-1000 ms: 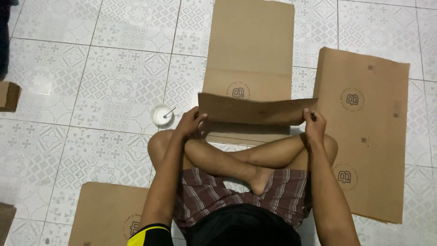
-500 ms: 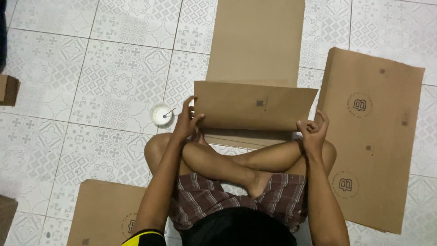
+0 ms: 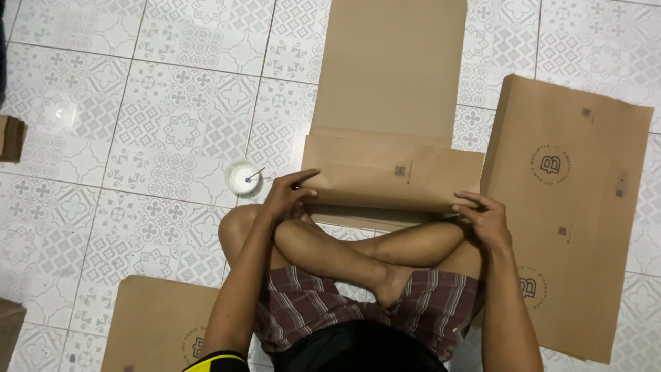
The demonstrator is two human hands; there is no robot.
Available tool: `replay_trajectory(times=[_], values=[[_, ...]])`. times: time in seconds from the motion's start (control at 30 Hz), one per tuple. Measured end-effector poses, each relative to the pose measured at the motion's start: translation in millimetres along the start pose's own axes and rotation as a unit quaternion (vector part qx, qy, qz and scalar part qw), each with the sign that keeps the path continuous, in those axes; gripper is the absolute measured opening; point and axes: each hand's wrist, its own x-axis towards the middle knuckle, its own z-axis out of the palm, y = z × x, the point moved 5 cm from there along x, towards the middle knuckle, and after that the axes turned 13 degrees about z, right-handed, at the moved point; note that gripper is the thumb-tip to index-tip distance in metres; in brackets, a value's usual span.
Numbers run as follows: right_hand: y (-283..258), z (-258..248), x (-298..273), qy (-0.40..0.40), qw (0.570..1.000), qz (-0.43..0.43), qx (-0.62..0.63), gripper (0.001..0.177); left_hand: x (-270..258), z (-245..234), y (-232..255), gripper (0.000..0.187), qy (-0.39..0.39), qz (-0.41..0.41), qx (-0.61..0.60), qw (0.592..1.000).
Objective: Folding and gluing large brown paper sheets to create paper bags.
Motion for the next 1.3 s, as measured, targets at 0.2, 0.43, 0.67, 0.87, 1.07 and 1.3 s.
replay_trajectory(times=[0.2, 0.43, 0.67, 0.87, 1.07, 1.3], values=[[-76, 38, -44, 0.122, 0.945, -0.172, -0.252, 0.052, -1, -3, -21, 0.055, 0.034, 0.040, 0.080, 0.995], [-64, 147, -31, 0.039, 0.818, -0.307, -0.485, 0.103, -1, -1, -4, 0.055, 0.004, 0.022, 0.051, 0.998], [-60, 178, -15, -0.070, 0.791, -0.233, -0.561, 0.062, -6, 0, 8, 0.059, -0.029, 0.094, 0.199, 0.975], [-50, 175, -13, -0.068, 0.783, -0.235, -0.572, 0.062, 0, 0, 14, 0.042, -0.008, 0.104, 0.222, 0.969], [-57, 183, -16, -0.085, 0.788, -0.234, -0.563, 0.066, 0, 2, 7, 0.032, -0.032, 0.122, 0.228, 0.965], [-97, 226, -28, -0.168, 0.764, -0.208, -0.587, 0.092, 0, 7, -18, 0.033, -0.048, 0.100, 0.223, 0.968]])
